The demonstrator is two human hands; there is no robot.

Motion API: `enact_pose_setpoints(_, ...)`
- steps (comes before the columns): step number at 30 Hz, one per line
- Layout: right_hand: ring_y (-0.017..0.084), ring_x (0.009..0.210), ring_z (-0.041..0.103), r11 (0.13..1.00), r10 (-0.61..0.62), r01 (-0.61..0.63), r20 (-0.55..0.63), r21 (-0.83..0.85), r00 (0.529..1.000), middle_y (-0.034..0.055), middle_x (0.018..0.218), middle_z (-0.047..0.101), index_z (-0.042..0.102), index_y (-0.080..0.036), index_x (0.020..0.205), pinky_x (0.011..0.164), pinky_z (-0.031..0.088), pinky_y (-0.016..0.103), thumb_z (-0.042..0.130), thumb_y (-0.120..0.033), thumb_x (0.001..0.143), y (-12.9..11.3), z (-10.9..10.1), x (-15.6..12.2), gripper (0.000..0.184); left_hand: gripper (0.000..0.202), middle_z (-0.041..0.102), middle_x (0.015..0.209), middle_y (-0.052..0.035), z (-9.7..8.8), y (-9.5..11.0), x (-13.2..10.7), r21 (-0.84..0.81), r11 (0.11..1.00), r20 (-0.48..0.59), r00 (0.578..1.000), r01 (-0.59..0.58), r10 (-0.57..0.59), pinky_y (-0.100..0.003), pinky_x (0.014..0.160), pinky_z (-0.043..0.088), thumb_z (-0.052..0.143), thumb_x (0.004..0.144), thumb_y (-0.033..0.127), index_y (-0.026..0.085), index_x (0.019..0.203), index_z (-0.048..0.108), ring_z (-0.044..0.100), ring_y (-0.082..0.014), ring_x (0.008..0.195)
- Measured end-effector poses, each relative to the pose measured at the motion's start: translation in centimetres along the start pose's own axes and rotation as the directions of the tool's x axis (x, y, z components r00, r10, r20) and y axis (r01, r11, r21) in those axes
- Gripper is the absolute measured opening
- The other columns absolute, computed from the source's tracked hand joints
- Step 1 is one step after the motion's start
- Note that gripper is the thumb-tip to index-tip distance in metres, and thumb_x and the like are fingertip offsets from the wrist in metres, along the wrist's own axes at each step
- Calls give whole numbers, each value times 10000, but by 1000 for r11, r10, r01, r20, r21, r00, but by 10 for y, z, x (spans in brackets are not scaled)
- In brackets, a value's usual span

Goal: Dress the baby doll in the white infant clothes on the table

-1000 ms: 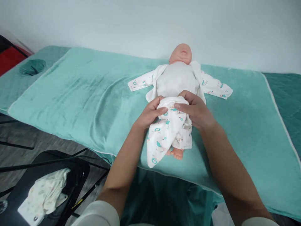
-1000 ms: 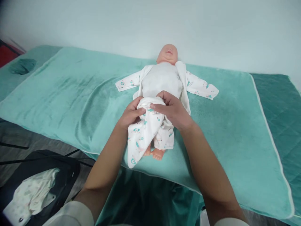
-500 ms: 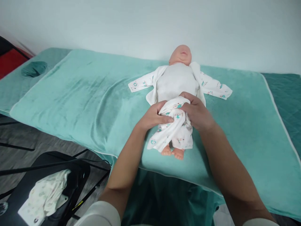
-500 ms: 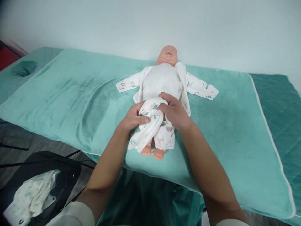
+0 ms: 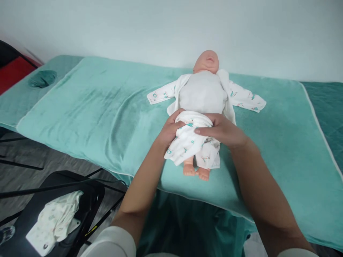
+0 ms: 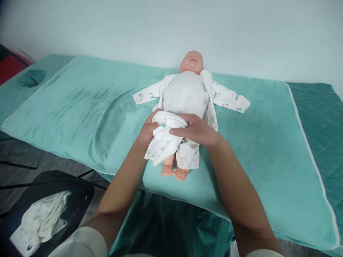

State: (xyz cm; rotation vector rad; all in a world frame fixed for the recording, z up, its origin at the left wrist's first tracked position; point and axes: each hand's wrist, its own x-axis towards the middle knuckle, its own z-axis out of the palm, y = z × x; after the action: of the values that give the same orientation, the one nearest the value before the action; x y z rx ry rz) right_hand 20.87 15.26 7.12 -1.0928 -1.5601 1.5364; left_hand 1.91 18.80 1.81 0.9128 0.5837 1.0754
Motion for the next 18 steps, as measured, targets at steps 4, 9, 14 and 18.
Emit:
enact_pose_setpoints(4,132,657,516,980,-29,69,-209,185,977,-28,731,574,610,-198,829,595,406,261,818,-370,731,9,4,5,287,469,729,808,-16,0,-3,3,73,997,8,1000,19,-19,-241,607,505,941,590,491,179,892,765,635,-136,668)
enact_pose_setpoints(9,97,567,362,982,-47,105,-343,154,938,-63,636,416,478,-225,719,539,311,242,765,-356,738,8,7,8,316,522,718,731,-40,-7,-4,1,186,980,144,984,73,-101,-296,599,504,936,548,579,164,822,777,639,-178,628)
enact_pose_setpoints(14,107,612,400,992,-77,108,-347,71,935,-55,679,461,519,-225,774,557,331,235,734,-343,760,10,9,8,246,453,708,710,-28,-8,-3,0,196,976,142,982,98,-127,-307,620,522,973,526,469,163,779,754,651,-184,632)
enact_pose_setpoints(18,107,632,466,992,-74,97,-250,79,965,-44,725,545,594,-209,827,561,366,235,787,-392,774,8,5,6,272,525,740,797,-40,-2,-5,0,40,999,41,999,9,-11,-323,668,563,937,580,549,191,914,748,708,-217,728)
